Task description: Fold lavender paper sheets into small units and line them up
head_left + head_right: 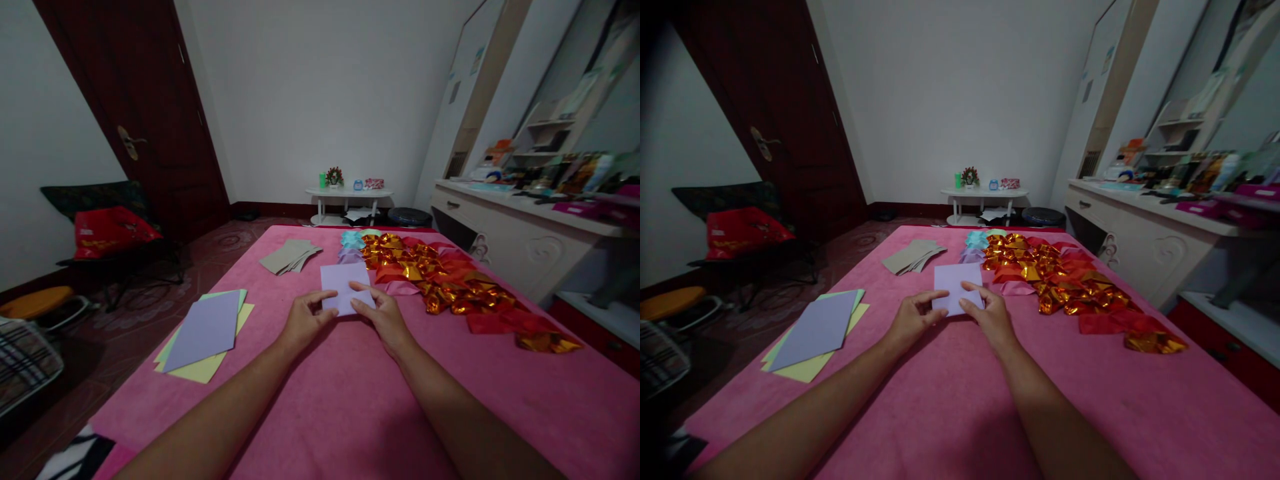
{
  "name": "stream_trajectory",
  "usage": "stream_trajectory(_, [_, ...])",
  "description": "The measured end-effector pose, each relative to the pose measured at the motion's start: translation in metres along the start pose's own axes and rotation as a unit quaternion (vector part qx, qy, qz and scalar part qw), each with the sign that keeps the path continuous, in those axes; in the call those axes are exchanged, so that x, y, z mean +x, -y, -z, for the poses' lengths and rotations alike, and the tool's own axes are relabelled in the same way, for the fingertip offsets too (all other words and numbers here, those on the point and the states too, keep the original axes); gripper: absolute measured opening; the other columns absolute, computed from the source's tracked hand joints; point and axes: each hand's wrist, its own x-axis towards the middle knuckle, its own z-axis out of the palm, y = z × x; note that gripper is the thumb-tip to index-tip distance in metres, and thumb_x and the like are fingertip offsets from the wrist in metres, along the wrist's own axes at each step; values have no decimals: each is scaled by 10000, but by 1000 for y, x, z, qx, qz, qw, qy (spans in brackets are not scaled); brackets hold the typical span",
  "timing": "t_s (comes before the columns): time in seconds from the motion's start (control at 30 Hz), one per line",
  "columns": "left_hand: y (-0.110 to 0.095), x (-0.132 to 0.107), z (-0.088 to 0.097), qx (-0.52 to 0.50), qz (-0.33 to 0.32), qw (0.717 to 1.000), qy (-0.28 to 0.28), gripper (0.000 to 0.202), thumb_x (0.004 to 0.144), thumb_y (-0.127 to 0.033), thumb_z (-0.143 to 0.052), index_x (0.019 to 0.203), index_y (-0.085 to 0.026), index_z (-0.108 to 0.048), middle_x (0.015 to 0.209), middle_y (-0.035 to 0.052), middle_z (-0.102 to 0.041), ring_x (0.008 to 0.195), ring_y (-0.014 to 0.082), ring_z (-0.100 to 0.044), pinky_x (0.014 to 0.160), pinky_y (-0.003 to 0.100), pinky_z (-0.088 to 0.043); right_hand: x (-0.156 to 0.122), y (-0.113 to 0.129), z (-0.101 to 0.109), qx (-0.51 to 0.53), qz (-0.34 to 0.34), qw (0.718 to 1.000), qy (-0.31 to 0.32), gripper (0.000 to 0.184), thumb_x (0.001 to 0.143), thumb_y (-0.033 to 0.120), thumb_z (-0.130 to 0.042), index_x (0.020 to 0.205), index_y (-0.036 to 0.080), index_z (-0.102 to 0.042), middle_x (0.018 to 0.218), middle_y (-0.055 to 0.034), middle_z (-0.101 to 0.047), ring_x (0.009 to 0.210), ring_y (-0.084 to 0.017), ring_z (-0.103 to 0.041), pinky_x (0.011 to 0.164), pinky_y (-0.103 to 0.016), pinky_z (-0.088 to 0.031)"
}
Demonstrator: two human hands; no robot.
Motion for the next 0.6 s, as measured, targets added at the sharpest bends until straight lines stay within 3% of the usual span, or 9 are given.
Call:
stream_trajectory(0.1, [1,0,0,-6,-3,1000,-6,493,595,-210,-768,1073,-120,-688,967,104,-695,779,179,-621,692,273,-483,0,-1,1,-2,1,1000,13,441,626,323,-775,1036,184,-690,840,-14,-661,648,-124,-507,575,-237,-367])
stream_trajectory(0.23, [0,1,3,6,7,999,-50,566,632,-234,-750,1169,-97,-635,779,72,-686,591,121,-557,561,238,-439,1,-3,4,-32,28,999,27,199,716,359,-705,794,177,-702,740,0,-619,608,-116,-467,550,-238,-333])
stream_trajectory(0.33, [1,1,5,-2,16,998,-66,638,649,-240,-739,1248,-94,-572,655,21,-637,505,83,-480,495,212,-380,1,0,4,-54,57,997,19,197,763,345,-660,665,175,-674,823,-13,-620,649,-118,-474,564,-242,-330])
stream_trajectory(0.47, [6,2,7,-22,22,997,-74,674,627,-234,-757,1258,-101,-563,657,3,-607,534,77,-460,500,202,-357,0,4,3,-40,70,996,22,185,752,318,-668,626,182,-666,897,-24,-616,796,-158,-530,649,-256,-372])
stream_trajectory(0.6, [7,2,6,-29,23,996,-82,645,608,-231,-773,1218,-111,-601,598,-27,-549,516,64,-417,489,196,-321,1,0,4,-24,36,999,-5,224,750,379,-664,639,185,-661,773,-2,-577,615,-116,-462,570,-253,-351])
